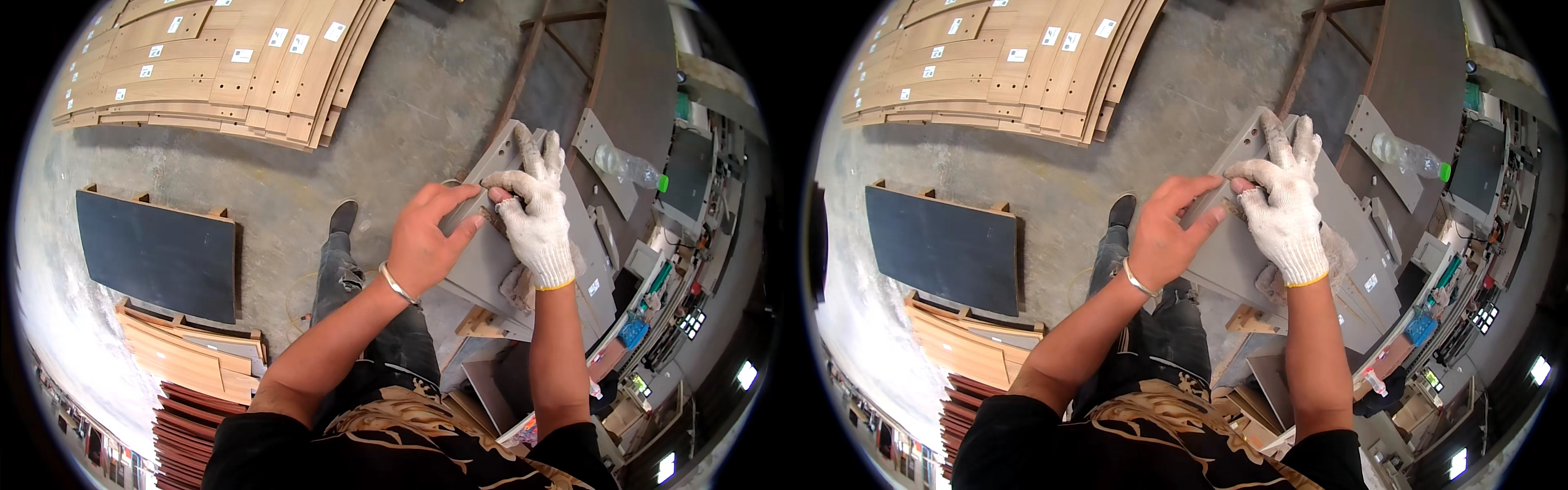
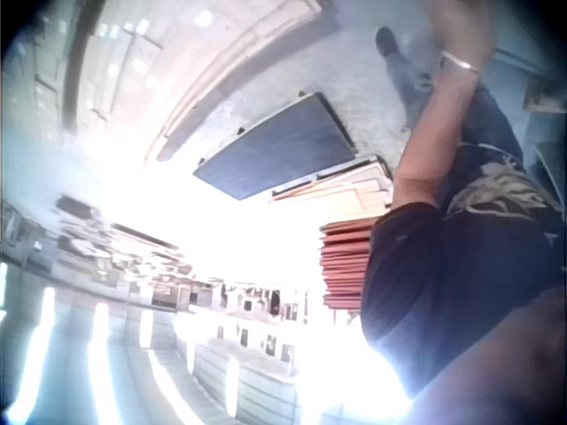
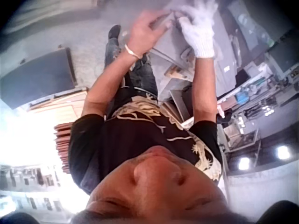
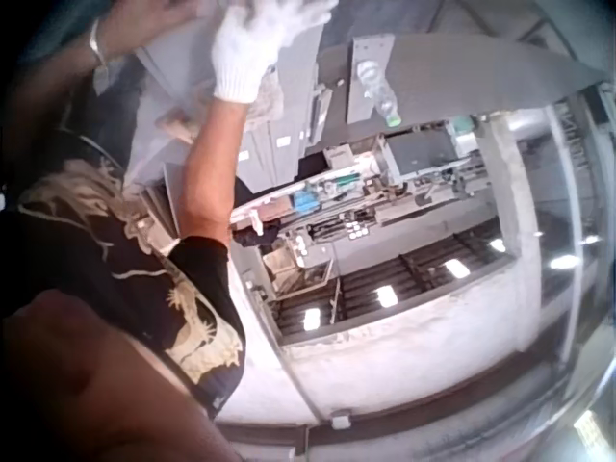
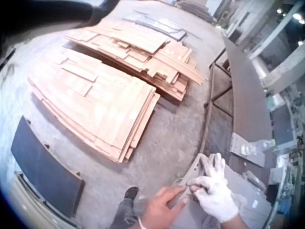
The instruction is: The person scrapes residue from the edges of several gray metal panels using a small blade, then wipes the panels with a cloth. The person repeatedly pours liquid from a bottle onto the cloth and continues wiping the panels.
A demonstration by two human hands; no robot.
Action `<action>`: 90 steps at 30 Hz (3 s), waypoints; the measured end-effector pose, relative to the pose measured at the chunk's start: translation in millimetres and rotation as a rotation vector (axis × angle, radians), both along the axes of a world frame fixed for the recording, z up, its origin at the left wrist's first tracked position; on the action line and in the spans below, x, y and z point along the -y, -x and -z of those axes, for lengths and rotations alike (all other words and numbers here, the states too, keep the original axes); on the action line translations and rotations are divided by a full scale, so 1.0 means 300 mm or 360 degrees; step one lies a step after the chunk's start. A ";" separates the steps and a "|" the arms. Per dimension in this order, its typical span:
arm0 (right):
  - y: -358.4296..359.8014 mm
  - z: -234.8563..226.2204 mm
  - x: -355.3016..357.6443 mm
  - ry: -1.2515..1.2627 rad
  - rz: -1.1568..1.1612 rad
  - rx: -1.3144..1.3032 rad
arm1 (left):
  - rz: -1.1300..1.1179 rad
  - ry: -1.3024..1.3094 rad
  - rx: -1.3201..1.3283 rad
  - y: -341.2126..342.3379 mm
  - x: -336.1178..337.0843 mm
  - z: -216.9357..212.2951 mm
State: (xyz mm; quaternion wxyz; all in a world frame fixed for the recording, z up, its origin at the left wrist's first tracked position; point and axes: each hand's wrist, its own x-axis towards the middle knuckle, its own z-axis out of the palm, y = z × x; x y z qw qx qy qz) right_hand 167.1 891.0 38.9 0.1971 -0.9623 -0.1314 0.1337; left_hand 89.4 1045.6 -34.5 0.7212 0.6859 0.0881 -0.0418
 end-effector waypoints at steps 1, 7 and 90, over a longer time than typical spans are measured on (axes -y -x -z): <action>-0.005 -0.006 -0.003 0.0013 0.0005 -0.0039 | -0.0002 -0.0003 -0.0010 0.001 0.000 -0.003; -0.042 -0.045 -0.031 0.0244 -0.0134 -0.0074 | -0.0031 -0.0011 -0.0035 0.008 0.001 -0.008; 0.265 0.068 0.026 -0.0197 -0.0229 0.0430 | -0.0043 0.0769 -0.0440 0.047 -0.079 0.110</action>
